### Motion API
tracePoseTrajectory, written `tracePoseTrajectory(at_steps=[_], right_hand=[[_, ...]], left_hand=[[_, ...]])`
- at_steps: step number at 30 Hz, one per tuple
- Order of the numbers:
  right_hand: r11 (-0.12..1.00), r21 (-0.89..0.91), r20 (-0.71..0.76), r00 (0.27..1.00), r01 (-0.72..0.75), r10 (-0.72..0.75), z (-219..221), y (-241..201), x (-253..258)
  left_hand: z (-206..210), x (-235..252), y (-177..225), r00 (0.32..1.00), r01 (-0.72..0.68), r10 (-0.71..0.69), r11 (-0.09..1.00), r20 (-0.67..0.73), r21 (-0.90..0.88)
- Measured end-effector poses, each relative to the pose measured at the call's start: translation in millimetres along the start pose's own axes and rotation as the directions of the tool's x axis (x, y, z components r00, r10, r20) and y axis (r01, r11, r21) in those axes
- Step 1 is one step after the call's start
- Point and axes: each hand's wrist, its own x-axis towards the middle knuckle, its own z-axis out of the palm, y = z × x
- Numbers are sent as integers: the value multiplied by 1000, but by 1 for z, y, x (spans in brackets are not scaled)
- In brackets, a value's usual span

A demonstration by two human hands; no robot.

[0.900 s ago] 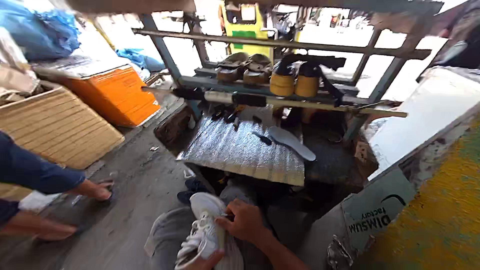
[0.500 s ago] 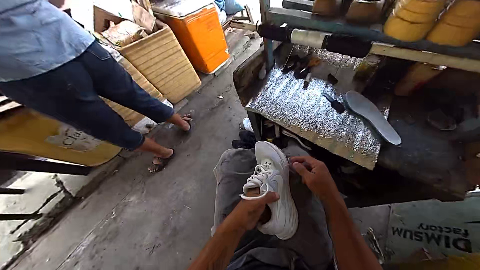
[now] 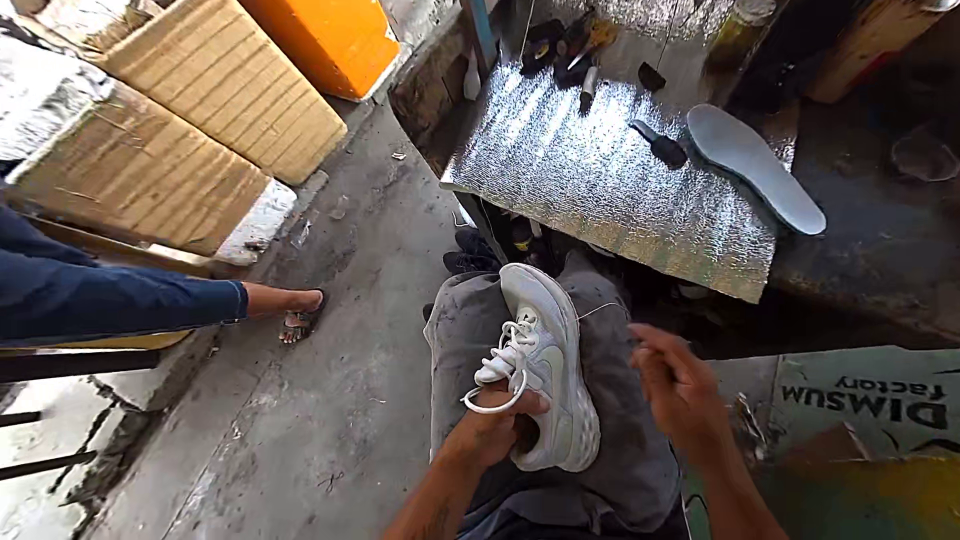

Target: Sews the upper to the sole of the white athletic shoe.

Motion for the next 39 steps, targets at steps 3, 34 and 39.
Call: tracePoseTrajectory(at_steps=[3,34,39], right_hand=[[980,-190,104,994,63,-44,18,5,4],[826,-444,673,738,347,52,-4,-30,107],[728,-525,669,742,441,33,24,-37,104]], left_hand=[[-5,3,2,1000,1,-1,999,3,-41],[2,9,9,993,93,-85,990,-78,104],[2,14,12,992,116,-105,977,-72,180]])
